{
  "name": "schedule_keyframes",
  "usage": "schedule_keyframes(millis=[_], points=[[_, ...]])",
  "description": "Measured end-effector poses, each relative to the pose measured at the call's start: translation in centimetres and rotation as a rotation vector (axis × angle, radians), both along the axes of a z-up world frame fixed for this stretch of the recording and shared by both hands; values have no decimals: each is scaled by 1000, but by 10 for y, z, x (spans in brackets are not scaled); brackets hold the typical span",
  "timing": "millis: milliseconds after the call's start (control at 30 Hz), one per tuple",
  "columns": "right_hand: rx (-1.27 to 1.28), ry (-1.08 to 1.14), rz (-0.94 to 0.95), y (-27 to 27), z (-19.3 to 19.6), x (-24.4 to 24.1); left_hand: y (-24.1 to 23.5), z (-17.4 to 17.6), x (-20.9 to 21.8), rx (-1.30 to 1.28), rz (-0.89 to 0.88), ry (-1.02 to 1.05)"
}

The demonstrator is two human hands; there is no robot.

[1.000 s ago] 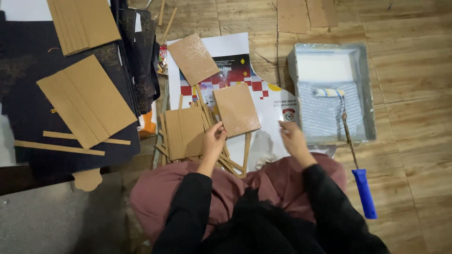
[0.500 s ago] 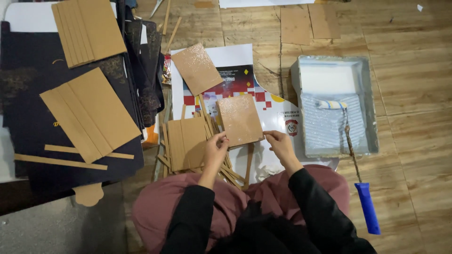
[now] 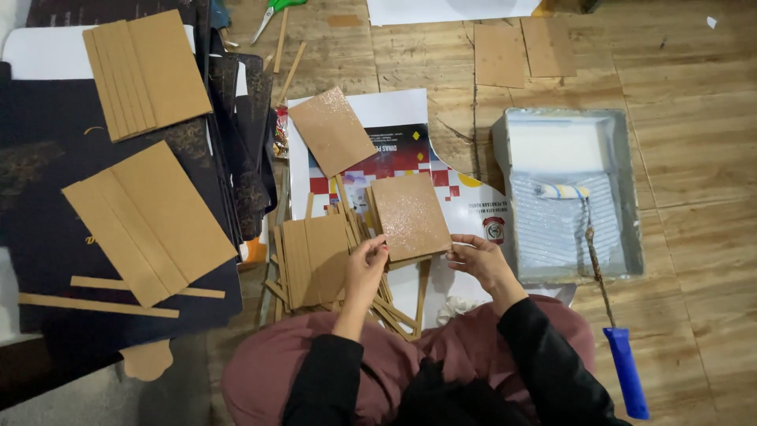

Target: Applying glue to small cardboard pieces using a paint roller and a tray of glue while sitting on the floor.

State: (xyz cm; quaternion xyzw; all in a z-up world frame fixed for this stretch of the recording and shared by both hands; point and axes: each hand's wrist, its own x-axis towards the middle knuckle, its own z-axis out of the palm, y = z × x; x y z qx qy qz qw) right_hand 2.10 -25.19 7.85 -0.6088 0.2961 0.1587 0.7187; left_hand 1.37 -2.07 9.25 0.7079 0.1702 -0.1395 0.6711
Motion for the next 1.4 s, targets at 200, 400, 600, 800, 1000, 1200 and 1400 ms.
schedule_keyframes(millis=[200, 400, 600, 800, 1000, 1200, 1400], points=[[80, -52, -23, -8, -2, 23, -4, -11, 5, -200, 105, -48], [-32, -229, -55, -28, 6, 118, -1, -23, 15, -240, 216, -39], [-106, -296, -209, -51, 22, 252, -3, -38, 19, -272, 245, -18], [-221, -284, -366, -97, -80, 321, -2, -39, 22, -262, 259, -26], [-605, -501, -62, 16, -59, 240, 1, -43, 32, -225, 289, -12], [-623, -415, 343, 74, -143, 243, 25, -46, 105, -206, 518, -25], [-710, -248, 471, 100, -137, 243, 55, -134, 169, -30, 531, 93]])
